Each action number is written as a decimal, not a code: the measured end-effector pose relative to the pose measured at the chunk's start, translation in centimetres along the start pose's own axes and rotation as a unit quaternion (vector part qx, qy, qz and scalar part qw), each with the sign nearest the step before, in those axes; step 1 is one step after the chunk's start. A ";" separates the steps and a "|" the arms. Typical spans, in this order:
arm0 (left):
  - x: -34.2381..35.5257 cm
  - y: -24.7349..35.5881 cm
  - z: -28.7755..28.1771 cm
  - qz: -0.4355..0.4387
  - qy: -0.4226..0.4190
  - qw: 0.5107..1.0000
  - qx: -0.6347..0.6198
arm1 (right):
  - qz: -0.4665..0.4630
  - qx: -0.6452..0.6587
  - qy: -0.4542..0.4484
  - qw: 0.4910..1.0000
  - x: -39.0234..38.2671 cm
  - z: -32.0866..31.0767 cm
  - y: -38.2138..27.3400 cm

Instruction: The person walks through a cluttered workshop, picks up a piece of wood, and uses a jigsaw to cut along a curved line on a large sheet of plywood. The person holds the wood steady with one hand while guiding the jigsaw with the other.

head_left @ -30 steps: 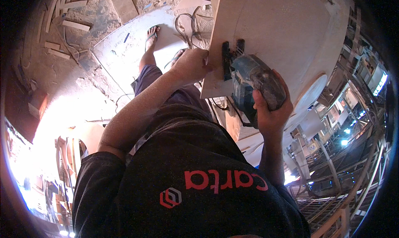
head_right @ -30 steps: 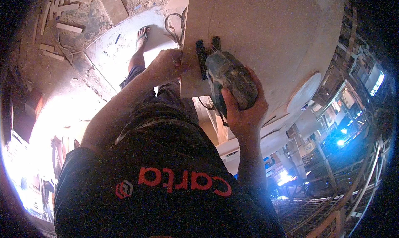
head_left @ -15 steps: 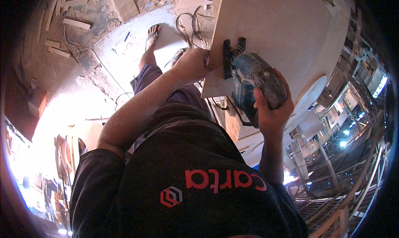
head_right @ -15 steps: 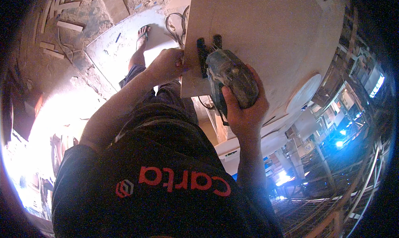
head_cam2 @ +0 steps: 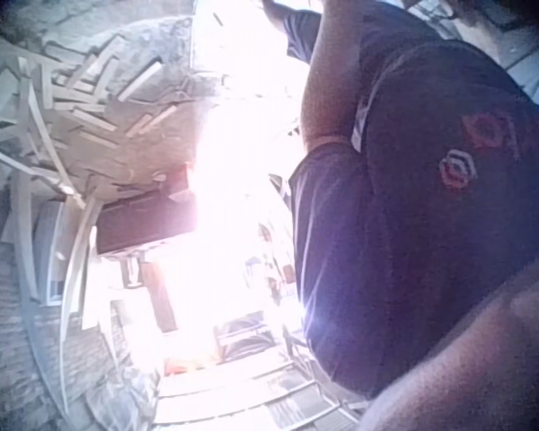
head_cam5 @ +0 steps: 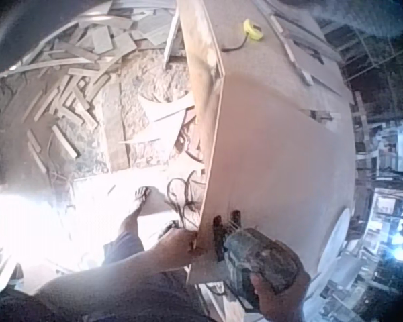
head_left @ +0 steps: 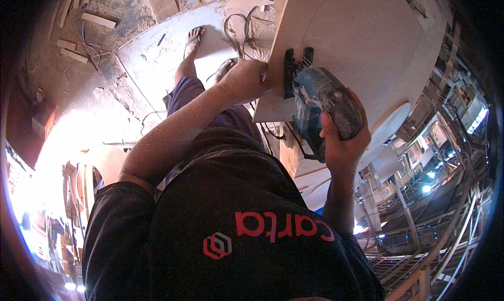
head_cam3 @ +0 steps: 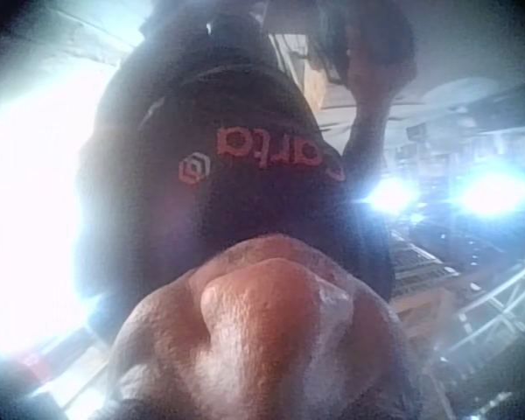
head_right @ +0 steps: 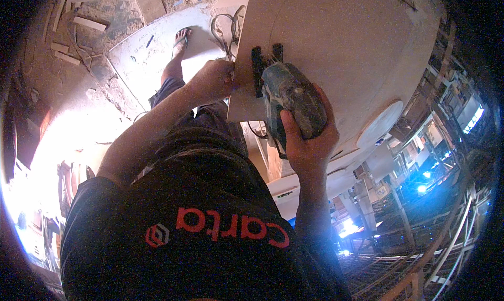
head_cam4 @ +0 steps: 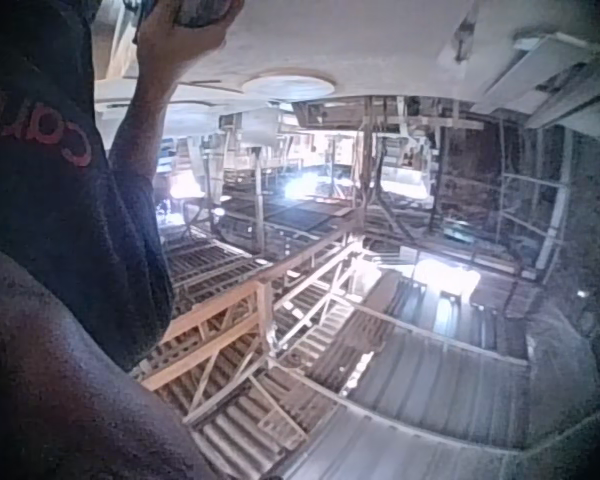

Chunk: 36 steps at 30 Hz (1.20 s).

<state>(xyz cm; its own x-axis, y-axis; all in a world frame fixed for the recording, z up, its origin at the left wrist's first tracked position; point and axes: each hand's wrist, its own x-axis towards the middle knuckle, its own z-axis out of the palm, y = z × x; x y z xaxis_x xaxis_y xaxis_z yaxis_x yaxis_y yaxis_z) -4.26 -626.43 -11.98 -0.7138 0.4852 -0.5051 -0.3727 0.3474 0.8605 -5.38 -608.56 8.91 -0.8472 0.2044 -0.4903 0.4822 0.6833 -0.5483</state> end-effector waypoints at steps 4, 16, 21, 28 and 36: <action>0.0 0.3 -0.2 -0.004 -0.001 1.000 0.005 | -0.025 0.000 0.004 1.000 0.2 0.2 -0.1; 0.1 0.1 -0.1 -0.002 -0.002 1.000 0.000 | -0.084 -0.041 0.013 0.996 0.8 0.1 0.5; 0.0 0.2 -0.1 -0.001 0.001 1.000 -0.018 | -0.079 -0.044 0.016 0.996 1.0 0.2 0.3; 0.1 0.1 -0.1 -0.007 -0.002 1.000 -0.021 | -0.091 -0.040 0.018 0.995 1.2 0.4 0.2; 0.3 -0.6 0.6 0.005 0.006 1.000 -0.022 | -0.080 -0.032 0.029 0.996 1.2 0.7 -0.4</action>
<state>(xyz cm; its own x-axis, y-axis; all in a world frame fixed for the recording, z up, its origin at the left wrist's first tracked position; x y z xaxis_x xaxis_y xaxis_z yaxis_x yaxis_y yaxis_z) -3.91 -625.95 -12.69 -0.7248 0.4777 -0.4964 -0.3919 0.3067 0.8674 -6.50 -609.09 8.07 -0.9248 0.1284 -0.3581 0.3258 0.7533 -0.5714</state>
